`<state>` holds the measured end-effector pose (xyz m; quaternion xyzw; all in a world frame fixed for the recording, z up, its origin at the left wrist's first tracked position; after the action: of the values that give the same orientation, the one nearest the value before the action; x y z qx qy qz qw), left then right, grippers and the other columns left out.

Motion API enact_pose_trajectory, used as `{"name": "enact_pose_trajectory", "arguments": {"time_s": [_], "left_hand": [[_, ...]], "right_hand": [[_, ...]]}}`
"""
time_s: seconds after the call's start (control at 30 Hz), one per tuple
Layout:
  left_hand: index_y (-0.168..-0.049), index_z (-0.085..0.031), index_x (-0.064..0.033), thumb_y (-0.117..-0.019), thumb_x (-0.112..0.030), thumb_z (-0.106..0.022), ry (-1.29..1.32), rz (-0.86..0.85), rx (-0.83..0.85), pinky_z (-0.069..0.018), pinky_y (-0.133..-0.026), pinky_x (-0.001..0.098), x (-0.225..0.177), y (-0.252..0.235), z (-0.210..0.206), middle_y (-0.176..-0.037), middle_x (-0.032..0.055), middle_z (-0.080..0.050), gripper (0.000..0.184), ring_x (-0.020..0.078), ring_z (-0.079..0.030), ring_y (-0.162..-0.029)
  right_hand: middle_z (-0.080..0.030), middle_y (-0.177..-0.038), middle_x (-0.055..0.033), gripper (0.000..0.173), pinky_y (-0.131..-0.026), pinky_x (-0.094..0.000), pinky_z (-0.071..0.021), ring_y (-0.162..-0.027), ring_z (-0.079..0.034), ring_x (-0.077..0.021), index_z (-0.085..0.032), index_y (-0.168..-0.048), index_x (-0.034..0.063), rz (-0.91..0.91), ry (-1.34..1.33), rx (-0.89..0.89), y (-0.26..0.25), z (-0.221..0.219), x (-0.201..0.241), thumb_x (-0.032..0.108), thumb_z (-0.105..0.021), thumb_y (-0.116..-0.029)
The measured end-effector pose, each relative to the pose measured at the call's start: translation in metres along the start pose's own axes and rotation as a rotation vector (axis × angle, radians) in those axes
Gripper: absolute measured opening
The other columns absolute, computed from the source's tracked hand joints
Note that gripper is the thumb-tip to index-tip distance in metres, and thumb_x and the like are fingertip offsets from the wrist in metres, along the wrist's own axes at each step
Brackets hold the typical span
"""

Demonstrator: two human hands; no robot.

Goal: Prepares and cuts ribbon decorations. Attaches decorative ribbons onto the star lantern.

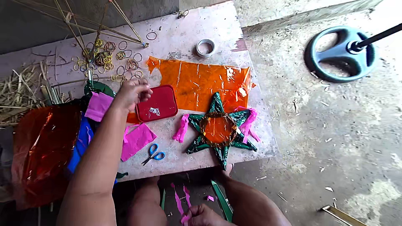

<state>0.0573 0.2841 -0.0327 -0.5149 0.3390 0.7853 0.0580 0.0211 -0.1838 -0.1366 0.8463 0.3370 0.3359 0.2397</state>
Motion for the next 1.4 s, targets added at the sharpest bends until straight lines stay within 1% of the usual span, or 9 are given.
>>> {"name": "enact_pose_trajectory", "arguments": {"time_s": [0.13, 0.33, 0.57, 0.77, 0.87, 1.13, 1.23, 1.33, 1.4], "left_hand": [[-0.105, -0.063, 0.004, -0.0986, -0.001, -0.059, -0.15, -0.063, 0.239, -0.0563, -0.068, 0.027, 0.017, 0.122, -0.062, -0.083, 0.0055, -0.067, 0.009, 0.0092, -0.063, -0.069], [-0.099, -0.069, 0.0029, -0.0968, -0.003, -0.065, -0.363, -0.167, 0.437, -0.0561, -0.067, 0.0303, 0.064, 0.286, -0.133, -0.081, 0.009, -0.068, 0.008, 0.0118, -0.064, -0.067], [-0.101, -0.071, -0.0029, -0.0986, -0.012, -0.064, -0.445, -0.267, 0.419, -0.0504, -0.066, 0.0286, 0.061, 0.384, -0.157, -0.081, 0.0039, -0.065, 0.011, 0.0082, -0.058, -0.069], [-0.096, -0.071, -0.0033, -0.097, -0.013, -0.059, -0.54, -0.477, 0.319, -0.0483, -0.066, 0.0347, 0.043, 0.424, -0.156, -0.075, 0.0051, -0.063, 0.016, 0.0131, -0.057, -0.068], [-0.087, -0.07, -0.0027, -0.0917, -0.011, -0.059, -0.454, -0.533, 0.28, -0.0443, -0.061, 0.0287, 0.042, 0.436, -0.155, -0.069, 0.0009, -0.059, 0.014, 0.0075, -0.052, -0.063], [-0.071, -0.058, -0.0117, -0.0879, -0.012, -0.06, -0.201, -0.388, 0.056, -0.0396, -0.06, 0.0275, 0.071, 0.437, -0.149, -0.06, -0.0081, -0.045, 0.017, 0.0043, -0.045, -0.058], [-0.068, -0.055, -0.012, -0.0892, -0.012, -0.059, -0.162, -0.325, -0.04, -0.0412, -0.062, 0.0322, 0.081, 0.43, -0.143, -0.061, -0.0051, -0.046, 0.021, 0.0083, -0.048, -0.061], [-0.079, -0.061, 0.0003, -0.0948, -0.009, -0.057, -0.074, -0.231, -0.179, -0.0462, -0.07, 0.0414, 0.101, 0.411, -0.111, -0.072, 0.0073, -0.055, 0.018, 0.018, -0.054, -0.071], [-0.081, -0.057, -0.0043, -0.0975, -0.005, -0.057, 0.057, -0.211, -0.214, -0.0427, -0.06, 0.0254, 0.104, 0.407, -0.094, -0.069, -0.0003, -0.05, 0.016, 0.008, -0.048, -0.062]], "right_hand": [[-0.068, -0.127, -0.0053, 0.006, -0.096, -0.0324, -0.0552, -0.114, -0.064, -0.0126, -0.074, -0.082, 0.0051, 0.428, 0.157, -0.132, 0.029, -0.002, 0.054, 0.005, -0.071, -0.0878], [-0.05, -0.152, -0.0149, 0.012, -0.106, -0.0317, -0.0517, -0.13, -0.057, -0.0145, -0.074, -0.083, 0.0015, 0.857, 0.454, -0.349, 0.099, -0.026, 0.099, 0.012, -0.075, -0.088], [-0.07, -0.115, -0.01, 0.012, -0.088, -0.0263, -0.0585, -0.097, -0.069, -0.008, -0.074, -0.094, -0.0011, 0.794, 0.676, -0.381, 0.147, -0.063, 0.08, 0.01, -0.072, -0.0919], [-0.074, -0.105, -0.0094, 0.015, -0.086, -0.0256, -0.0591, -0.095, -0.07, -0.0087, -0.075, -0.093, 0.0, 1.026, 0.964, -0.489, 0.191, -0.091, 0.082, 0.015, -0.071, -0.0936], [-0.074, -0.102, -0.0088, 0.016, -0.082, -0.023, -0.0577, -0.093, -0.069, -0.0069, -0.075, -0.09, 0.0002, 1.135, 1.0, -0.476, 0.206, -0.103, 0.077, 0.015, -0.071, -0.0936], [-0.074, -0.097, -0.0058, 0.012, -0.083, -0.0211, -0.0576, -0.09, -0.069, -0.0031, -0.075, -0.087, 0.0004, 1.155, 0.854, -0.472, 0.218, -0.103, 0.056, 0.012, -0.074, -0.0901], [-0.073, -0.094, -0.0031, 0.009, -0.08, -0.0211, -0.0578, -0.084, -0.068, -0.0015, -0.075, -0.09, -0.0001, 1.107, 0.742, -0.475, 0.216, -0.096, 0.05, 0.009, -0.072, -0.0902], [-0.073, -0.088, 0.0014, 0.003, -0.074, -0.0216, -0.0591, -0.077, -0.068, -0.0014, -0.073, -0.092, 0.002, 1.134, 0.604, -0.458, 0.226, -0.09, 0.052, 0.004, -0.071, -0.0906], [-0.073, -0.086, 0.0026, 0.003, -0.075, -0.0242, -0.0588, -0.078, -0.068, -0.0031, -0.073, -0.09, 0.0046, 1.147, 0.517, -0.43, 0.23, -0.079, 0.059, 0.003, -0.07, -0.0909]]}}
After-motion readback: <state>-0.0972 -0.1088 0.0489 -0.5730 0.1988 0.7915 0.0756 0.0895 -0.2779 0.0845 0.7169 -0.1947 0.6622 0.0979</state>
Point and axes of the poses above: each hand's wrist, its own y-axis away from the middle knuckle, its own z-axis out of the back of the hand, x = y × z, the point moved 8 cm from there along -y, towards the middle knuckle
